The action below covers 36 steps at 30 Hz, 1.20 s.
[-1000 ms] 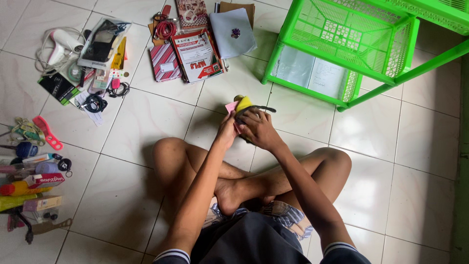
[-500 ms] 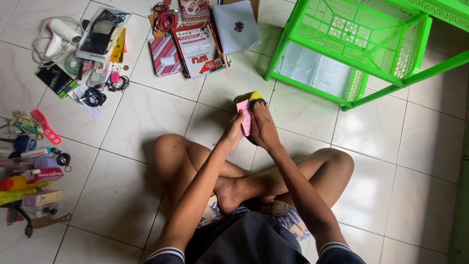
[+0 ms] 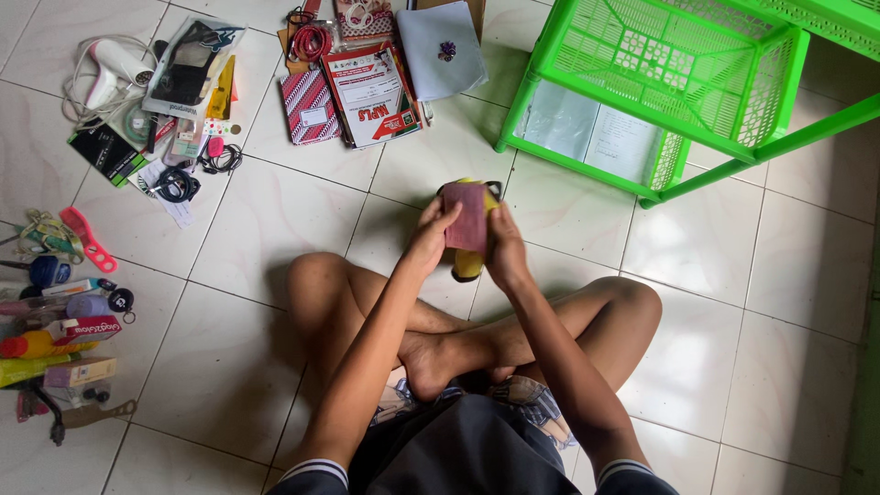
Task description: The person assembles a green plastic storage rack by inserting cylindrical green legs into the corner sockets of the rack panels. They connect multiple panels together to form a multi-tiered structure, then place papers and a cloth into the bottom tier.
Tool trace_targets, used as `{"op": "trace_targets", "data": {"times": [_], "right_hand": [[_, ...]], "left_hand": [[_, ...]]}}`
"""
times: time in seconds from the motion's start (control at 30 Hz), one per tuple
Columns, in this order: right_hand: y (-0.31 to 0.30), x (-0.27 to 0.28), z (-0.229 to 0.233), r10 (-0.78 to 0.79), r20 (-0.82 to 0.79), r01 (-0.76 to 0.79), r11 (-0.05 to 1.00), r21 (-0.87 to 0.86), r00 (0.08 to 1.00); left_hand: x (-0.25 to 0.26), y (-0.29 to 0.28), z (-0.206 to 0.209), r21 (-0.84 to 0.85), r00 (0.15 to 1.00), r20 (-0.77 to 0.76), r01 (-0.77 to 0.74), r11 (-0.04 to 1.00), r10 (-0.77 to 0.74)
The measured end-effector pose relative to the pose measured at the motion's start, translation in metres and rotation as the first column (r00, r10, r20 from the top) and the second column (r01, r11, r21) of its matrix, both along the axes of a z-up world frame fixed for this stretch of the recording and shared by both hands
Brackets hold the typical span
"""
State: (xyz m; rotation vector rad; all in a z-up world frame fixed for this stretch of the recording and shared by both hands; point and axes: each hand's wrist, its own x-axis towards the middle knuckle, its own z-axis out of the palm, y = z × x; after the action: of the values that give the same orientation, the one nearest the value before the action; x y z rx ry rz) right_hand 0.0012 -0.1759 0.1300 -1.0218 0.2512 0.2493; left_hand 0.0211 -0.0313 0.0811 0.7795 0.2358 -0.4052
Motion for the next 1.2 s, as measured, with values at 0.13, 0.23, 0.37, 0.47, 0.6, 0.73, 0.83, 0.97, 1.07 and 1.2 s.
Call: {"op": "trace_targets", "data": {"times": [0.13, 0.23, 0.37, 0.47, 0.6, 0.73, 0.83, 0.97, 1.07, 1.2], "right_hand": [[-0.020, 0.003, 0.025, -0.135, -0.094, 0.154, 0.958, 0.241, 0.986], [-0.030, -0.001, 0.033, -0.173, -0.034, 0.176, 0.957, 0.232, 0.984], [-0.026, -0.006, 0.031, -0.150, 0.119, 0.147, 0.989, 0.037, 0.981], [-0.011, -0.017, 0.042, 0.027, 0.311, 0.049, 0.971, -0.233, 0.950], [-0.017, -0.016, 0.090, 0.259, 0.361, -0.013, 0.828, -0.561, 0.896], [-0.021, -0.001, 0.146, 0.336, 0.382, -0.282, 0.940, -0.192, 0.861], [-0.024, 0.010, 0.153, 0.354, 0.405, -0.278, 0.931, -0.235, 0.843], [-0.046, 0.045, 0.107, 0.278, 0.283, -0.148, 0.902, -0.405, 0.918], [-0.065, 0.055, 0.058, 0.260, 0.228, 0.064, 0.516, -0.854, 0.938], [-0.044, 0.016, 0.016, 0.320, 0.394, 0.247, 0.412, -0.877, 0.862]], "left_hand": [[-0.004, 0.009, 0.002, 0.183, 0.984, 0.110, -0.160, 0.970, 0.142], [-0.006, 0.015, 0.010, 0.344, 0.968, 0.157, -0.238, 0.909, 0.194], [-0.007, 0.001, 0.013, 0.522, 0.975, 0.181, -0.206, 0.828, 0.129], [-0.006, -0.012, 0.002, 0.516, 0.981, 0.149, -0.185, 0.836, 0.125], [-0.002, 0.001, -0.036, 0.367, 0.934, 0.183, -0.356, 0.859, 0.308], [-0.004, 0.011, -0.046, 0.555, 0.935, -0.152, -0.188, 0.810, 0.321], [0.001, -0.003, -0.036, 0.387, 0.926, -0.352, 0.011, 0.922, 0.137], [0.004, -0.011, -0.033, 0.099, 0.913, -0.398, 0.142, 0.985, -0.091], [0.002, -0.010, -0.045, 0.081, 0.934, -0.350, 0.110, 0.991, -0.075], [-0.007, -0.023, -0.070, 0.267, 0.975, -0.217, 0.012, 0.964, 0.048]]}}
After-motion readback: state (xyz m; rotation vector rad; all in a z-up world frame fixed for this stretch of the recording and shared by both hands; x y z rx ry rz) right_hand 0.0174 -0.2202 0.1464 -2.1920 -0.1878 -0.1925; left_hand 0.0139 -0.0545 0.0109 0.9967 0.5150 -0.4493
